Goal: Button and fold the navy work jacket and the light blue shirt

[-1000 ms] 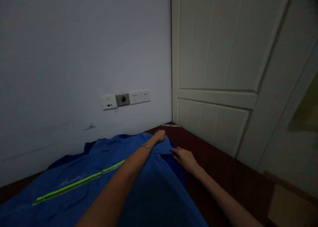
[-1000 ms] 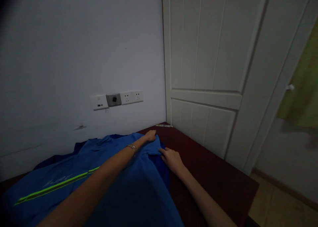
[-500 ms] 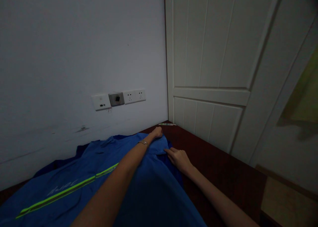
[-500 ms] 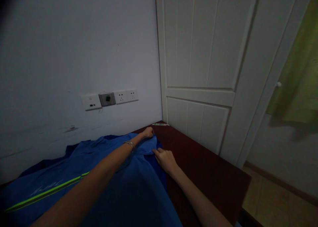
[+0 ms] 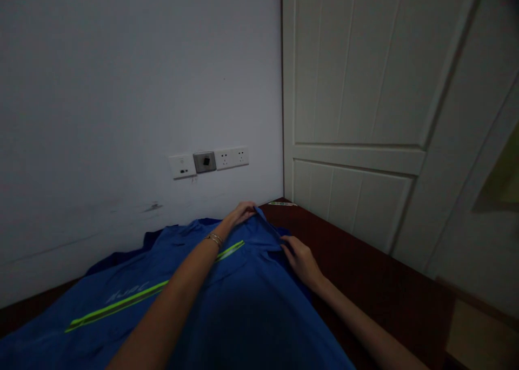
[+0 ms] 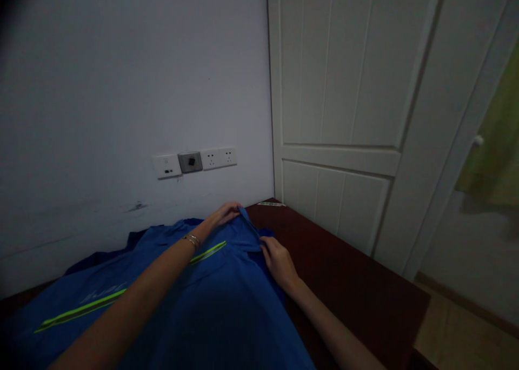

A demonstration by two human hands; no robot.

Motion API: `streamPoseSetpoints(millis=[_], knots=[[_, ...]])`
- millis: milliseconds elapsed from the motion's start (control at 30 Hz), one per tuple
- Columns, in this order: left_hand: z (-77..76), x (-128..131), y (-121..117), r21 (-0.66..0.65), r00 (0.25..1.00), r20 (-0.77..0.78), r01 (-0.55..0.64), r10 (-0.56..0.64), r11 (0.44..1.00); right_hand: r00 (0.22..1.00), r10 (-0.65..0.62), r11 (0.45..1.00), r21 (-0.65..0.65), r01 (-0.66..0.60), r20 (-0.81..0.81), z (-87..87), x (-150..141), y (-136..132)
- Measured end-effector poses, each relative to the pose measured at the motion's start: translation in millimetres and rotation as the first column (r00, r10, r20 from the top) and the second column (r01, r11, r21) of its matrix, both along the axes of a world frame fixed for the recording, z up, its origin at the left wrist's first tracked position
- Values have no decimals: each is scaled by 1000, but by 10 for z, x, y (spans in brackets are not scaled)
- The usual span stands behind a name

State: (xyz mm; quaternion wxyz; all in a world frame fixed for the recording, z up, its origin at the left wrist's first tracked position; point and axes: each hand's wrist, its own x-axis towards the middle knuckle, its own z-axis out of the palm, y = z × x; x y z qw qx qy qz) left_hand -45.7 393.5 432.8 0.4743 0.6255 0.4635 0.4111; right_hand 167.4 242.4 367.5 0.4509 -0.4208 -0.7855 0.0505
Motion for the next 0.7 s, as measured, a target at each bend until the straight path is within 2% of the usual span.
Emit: streamPoseSetpoints(millis=[100,200,333,533,700], knots=[[34,-80,-89,-62,999,-25,-38,37,997,984,-75,996,-64,65,-160,-2,-34,3],[18,-176,-161,-140,1000,-25,1,-4,990,981,-67,997,-58,57,-182,-6,-64,-10],[-60,-344,-227,-201,998,13,64,-62,978,992,25,1000,-12,-27,-125,-43,-73,-45],[-130,-634,-440,-225,967,-251,-103,44,969,991,135,989,56,-135,14,-118,-88,-87],[-157,-842,-713,-403,938,-335,-62,-84,913,977,171,968,161,-190,129,-155,-79,-85]])
